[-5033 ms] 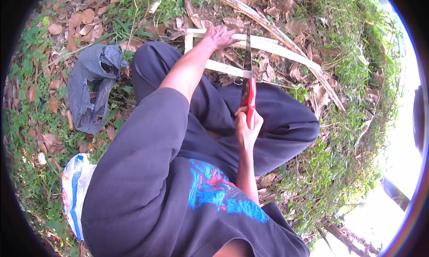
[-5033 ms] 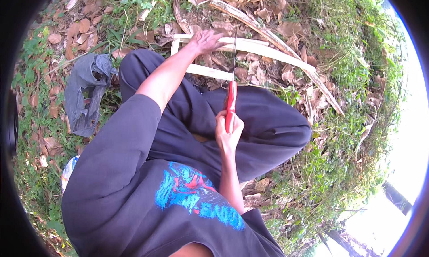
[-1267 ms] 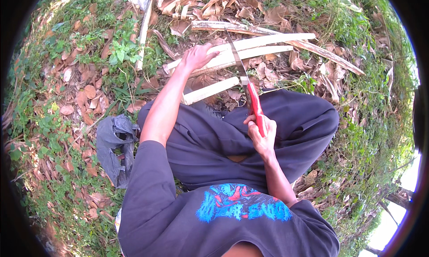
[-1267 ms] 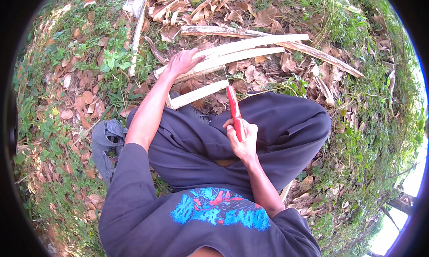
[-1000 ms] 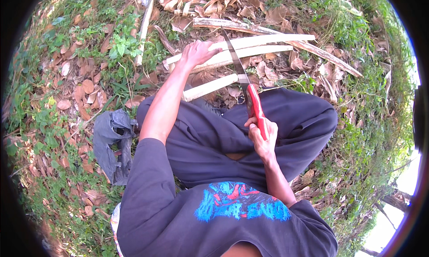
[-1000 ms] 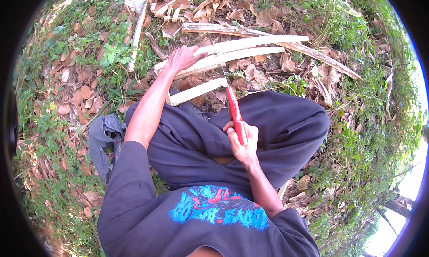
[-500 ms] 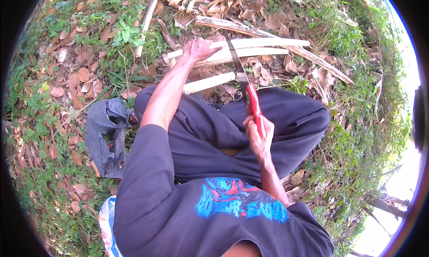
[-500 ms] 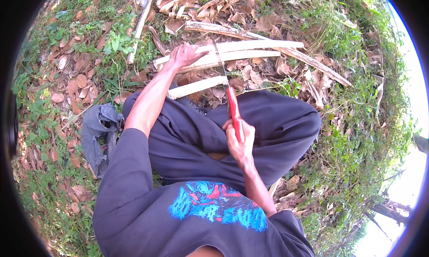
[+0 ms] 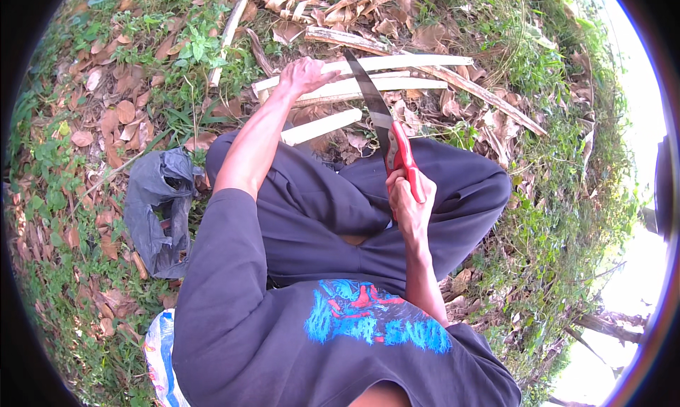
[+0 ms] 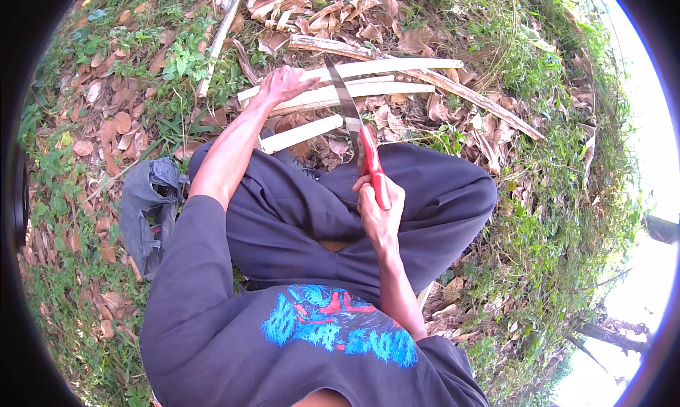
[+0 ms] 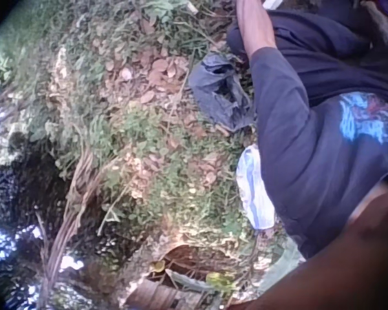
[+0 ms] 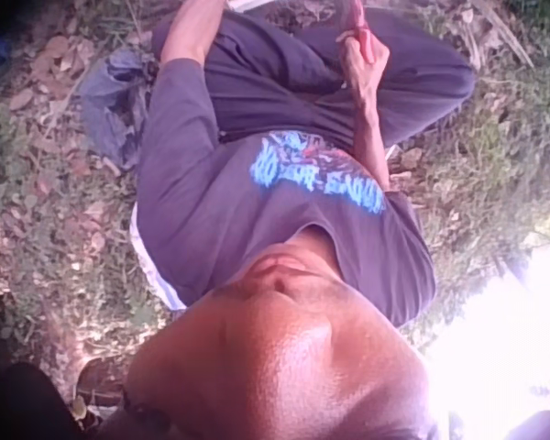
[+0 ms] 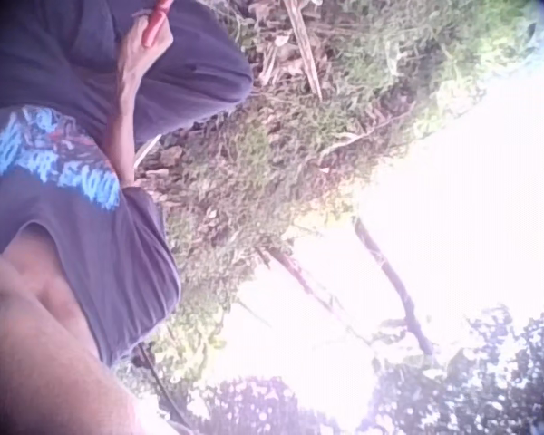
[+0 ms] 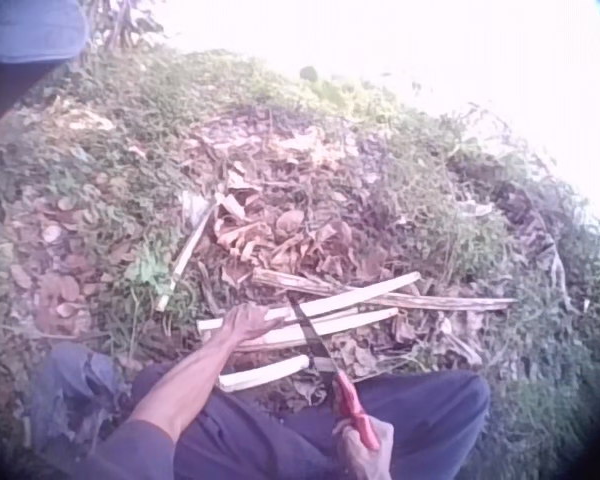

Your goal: The person sits on the ground and uses a red-handled knife to cut and split a long piece of bamboo. They repeatedly saw through the bamboo and peel away sections, creating smaller strips and accumulating debris on the ground.

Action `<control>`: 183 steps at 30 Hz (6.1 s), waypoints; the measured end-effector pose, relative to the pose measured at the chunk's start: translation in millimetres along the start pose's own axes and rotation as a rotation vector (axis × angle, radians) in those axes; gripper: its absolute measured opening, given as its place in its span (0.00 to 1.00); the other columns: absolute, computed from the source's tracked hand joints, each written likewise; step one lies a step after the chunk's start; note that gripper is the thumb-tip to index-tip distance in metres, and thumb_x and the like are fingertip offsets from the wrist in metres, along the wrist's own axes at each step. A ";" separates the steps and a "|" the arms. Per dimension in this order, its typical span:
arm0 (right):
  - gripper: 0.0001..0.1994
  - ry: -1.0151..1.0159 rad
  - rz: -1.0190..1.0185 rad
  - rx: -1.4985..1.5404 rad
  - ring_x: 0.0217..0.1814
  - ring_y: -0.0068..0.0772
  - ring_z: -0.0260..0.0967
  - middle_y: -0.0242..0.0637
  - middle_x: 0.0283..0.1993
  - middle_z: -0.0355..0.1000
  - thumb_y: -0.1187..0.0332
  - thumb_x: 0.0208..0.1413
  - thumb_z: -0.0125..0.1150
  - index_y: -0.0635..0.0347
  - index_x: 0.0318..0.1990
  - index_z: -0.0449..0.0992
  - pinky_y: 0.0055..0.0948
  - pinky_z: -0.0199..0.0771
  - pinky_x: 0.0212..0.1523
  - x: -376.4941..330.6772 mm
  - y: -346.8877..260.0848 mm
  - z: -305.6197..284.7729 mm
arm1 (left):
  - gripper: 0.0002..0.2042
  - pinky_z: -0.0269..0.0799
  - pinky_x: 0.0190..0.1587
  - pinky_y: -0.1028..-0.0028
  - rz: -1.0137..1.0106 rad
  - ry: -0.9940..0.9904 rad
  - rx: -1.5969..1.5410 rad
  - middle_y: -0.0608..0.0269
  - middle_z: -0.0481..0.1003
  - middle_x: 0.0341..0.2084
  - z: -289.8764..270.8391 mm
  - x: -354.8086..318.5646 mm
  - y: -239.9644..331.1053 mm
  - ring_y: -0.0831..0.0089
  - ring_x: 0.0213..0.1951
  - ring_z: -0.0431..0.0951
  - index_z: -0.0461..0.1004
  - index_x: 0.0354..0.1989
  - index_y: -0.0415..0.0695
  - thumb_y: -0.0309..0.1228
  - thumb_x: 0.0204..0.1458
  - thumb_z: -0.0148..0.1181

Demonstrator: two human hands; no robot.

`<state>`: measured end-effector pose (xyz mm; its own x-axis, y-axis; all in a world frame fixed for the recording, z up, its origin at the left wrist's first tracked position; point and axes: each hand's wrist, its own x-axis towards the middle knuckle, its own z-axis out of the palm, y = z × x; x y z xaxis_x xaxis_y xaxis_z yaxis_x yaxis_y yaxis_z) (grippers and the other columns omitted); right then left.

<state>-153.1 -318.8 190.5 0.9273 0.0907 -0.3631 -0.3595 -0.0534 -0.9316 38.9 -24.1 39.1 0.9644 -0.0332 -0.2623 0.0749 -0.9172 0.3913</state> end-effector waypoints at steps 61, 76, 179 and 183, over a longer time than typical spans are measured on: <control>0.08 0.067 -0.126 -0.132 0.13 0.12 0.55 0.22 0.16 0.60 0.75 0.61 0.50 0.64 0.31 0.74 0.18 0.52 0.14 -8.9 16.0 57.8 | 0.40 0.77 0.50 0.54 0.295 -0.018 0.209 0.41 0.80 0.39 26.3 -1.6 -5.0 0.48 0.44 0.82 0.80 0.37 0.43 0.72 0.56 0.39; 0.06 -0.005 0.059 0.037 0.17 0.10 0.55 0.21 0.18 0.62 0.77 0.60 0.51 0.66 0.32 0.74 0.17 0.54 0.18 -22.8 -9.9 44.1 | 0.41 0.74 0.56 0.51 0.340 0.098 0.192 0.39 0.70 0.55 49.3 6.0 -21.0 0.45 0.55 0.75 0.62 0.65 0.50 0.66 0.50 0.58; 0.05 -0.150 -0.043 -0.161 0.22 0.14 0.65 0.29 0.19 0.69 0.77 0.54 0.56 0.67 0.28 0.75 0.20 0.66 0.25 -16.1 37.7 62.1 | 0.28 0.79 0.42 0.52 0.495 0.186 0.296 0.50 0.79 0.36 73.5 5.2 -29.3 0.47 0.39 0.82 0.64 0.56 0.49 0.52 0.53 0.63; 0.05 0.043 -0.122 -0.198 0.21 0.15 0.63 0.28 0.20 0.69 0.78 0.54 0.54 0.67 0.29 0.76 0.21 0.64 0.25 -24.4 69.5 37.4 | 0.30 0.78 0.45 0.53 0.426 0.034 0.375 0.50 0.79 0.39 54.3 0.9 -13.7 0.48 0.42 0.81 0.63 0.58 0.50 0.55 0.54 0.61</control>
<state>-204.6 -287.6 134.0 0.9677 0.0658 -0.2434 -0.2216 -0.2387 -0.9455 25.0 -33.1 -14.4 0.8979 -0.4238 -0.1189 -0.4115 -0.9041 0.1148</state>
